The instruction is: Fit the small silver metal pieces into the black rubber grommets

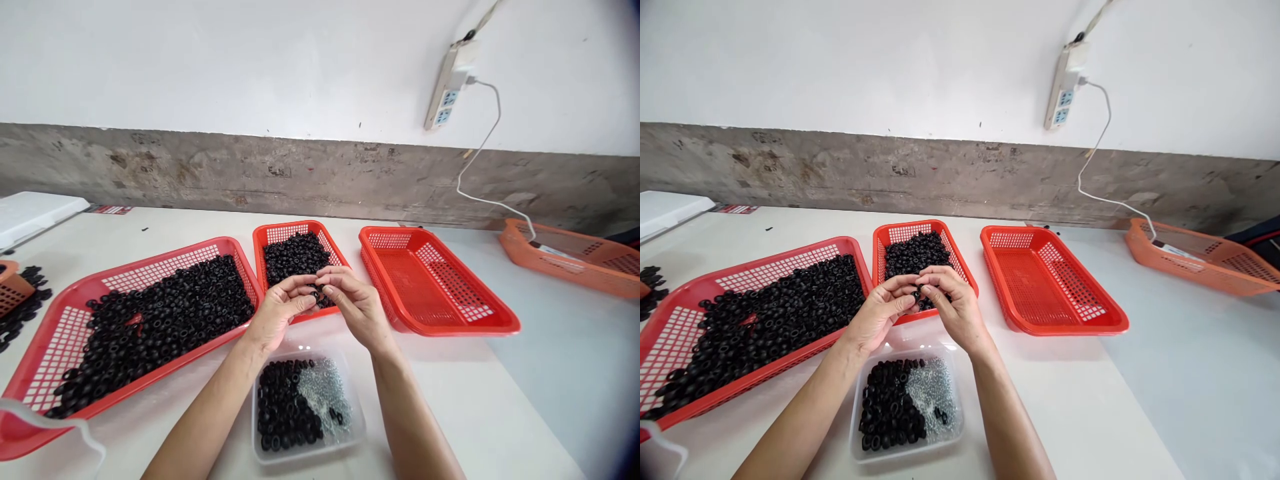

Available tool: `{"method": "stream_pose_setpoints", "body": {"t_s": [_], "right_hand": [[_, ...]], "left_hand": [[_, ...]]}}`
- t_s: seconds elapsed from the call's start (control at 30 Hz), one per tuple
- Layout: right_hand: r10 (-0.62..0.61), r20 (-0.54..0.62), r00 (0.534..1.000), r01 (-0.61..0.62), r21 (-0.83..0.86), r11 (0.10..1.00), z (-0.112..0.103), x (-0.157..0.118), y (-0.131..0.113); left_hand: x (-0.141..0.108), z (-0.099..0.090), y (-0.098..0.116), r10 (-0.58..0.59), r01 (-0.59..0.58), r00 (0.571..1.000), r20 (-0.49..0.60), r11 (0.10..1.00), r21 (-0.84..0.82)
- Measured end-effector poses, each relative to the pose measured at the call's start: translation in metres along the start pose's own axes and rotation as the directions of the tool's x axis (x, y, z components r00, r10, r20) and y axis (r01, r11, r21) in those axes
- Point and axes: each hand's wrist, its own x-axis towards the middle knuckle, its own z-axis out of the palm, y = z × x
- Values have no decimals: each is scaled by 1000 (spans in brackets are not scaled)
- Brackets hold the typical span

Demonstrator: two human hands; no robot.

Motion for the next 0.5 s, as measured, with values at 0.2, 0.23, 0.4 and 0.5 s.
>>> {"method": "stream_pose_setpoints", "body": {"t_s": [0.2, 0.23, 0.4, 0.5], "right_hand": [[-15, 13, 1000, 16, -53, 998, 0, -1, -1], [-24, 12, 1000, 24, -63, 998, 0, -1, -1], [-47, -6, 999, 46, -98, 994, 3, -2, 1], [-41, -36, 999, 38, -85, 996, 7, -3, 3]], "left_hand": [[-1, 1, 0, -11, 11, 1000, -6, 1000, -19], [-1, 1, 0, -13, 12, 1000, -6, 1000, -23], [-1, 1, -5, -6, 5, 1000, -5, 999, -53], [0, 2, -10, 9, -9, 1000, 2, 997, -78]]}}
